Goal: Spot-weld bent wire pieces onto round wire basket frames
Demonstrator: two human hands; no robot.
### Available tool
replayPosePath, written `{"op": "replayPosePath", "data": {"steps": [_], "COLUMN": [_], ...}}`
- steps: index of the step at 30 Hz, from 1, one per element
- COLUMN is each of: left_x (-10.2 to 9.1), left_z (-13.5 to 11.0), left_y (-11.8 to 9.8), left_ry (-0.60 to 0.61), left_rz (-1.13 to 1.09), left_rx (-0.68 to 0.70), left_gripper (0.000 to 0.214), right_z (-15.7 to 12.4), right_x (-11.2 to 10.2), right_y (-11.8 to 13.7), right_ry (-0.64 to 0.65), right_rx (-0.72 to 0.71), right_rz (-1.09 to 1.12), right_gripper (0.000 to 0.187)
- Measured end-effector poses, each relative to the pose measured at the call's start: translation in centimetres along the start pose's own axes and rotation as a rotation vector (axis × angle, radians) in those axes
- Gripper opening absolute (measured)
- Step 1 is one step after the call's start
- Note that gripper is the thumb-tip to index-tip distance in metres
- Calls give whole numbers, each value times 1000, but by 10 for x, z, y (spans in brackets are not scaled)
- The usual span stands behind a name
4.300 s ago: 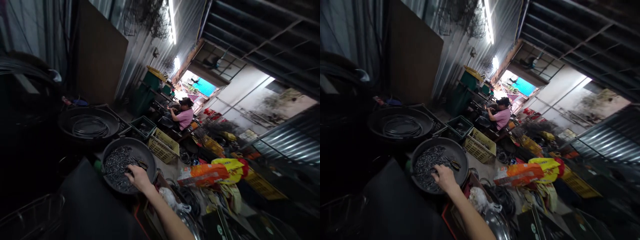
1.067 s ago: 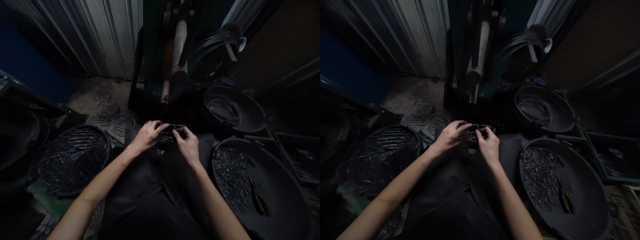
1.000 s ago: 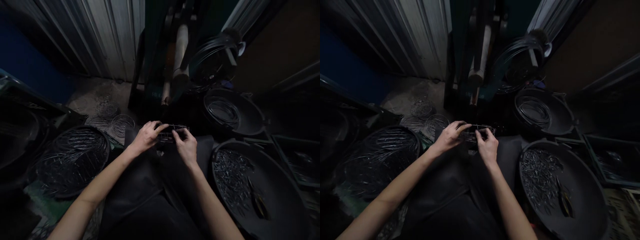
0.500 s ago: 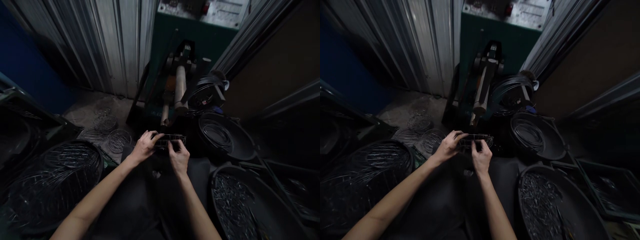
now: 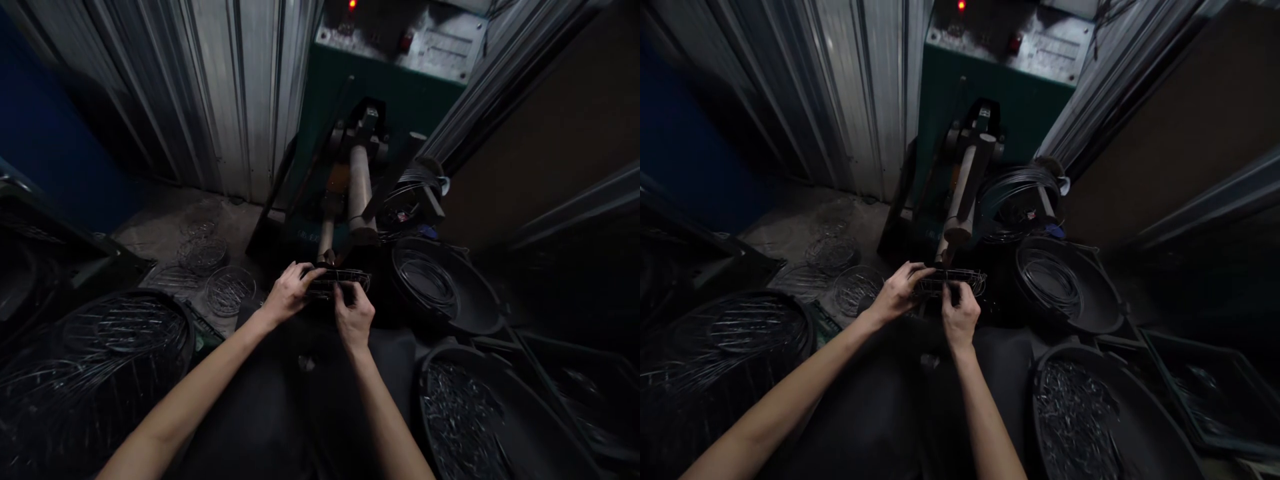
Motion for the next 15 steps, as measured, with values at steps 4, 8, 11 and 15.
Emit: {"op": "replayPosePath", "data": {"steps": [4, 8, 11, 15], "left_x": [4, 7, 8, 8], "left_z": [3, 4, 5, 5], "left_y": [6, 10, 12, 14], "left_ry": [-22, -30, -26, -36], "left_rz": [17, 25, 52, 91], "left_rx": [20, 14, 20, 45], "left_gripper": [63, 63, 64, 65], "right_z": [5, 9, 10, 10], "right_x": [3, 8, 10, 11], "right_y": [-3, -6, -7, -6], "right_ry": [-30, -49, -62, -57], "right_rx": [-34, -59, -78, -84], "right_rz": [-8, -30, -33, -11], "right_gripper": [24, 23, 23, 23]}}
Point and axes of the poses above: each hand's wrist, its own z-axis towards the middle knuckle, its own x-axis out of the palm, y = z × x, the point moved 1 cm from there along z, towards the middle knuckle, and after that the axes turned 14 degrees about x, right-handed, at the moved point
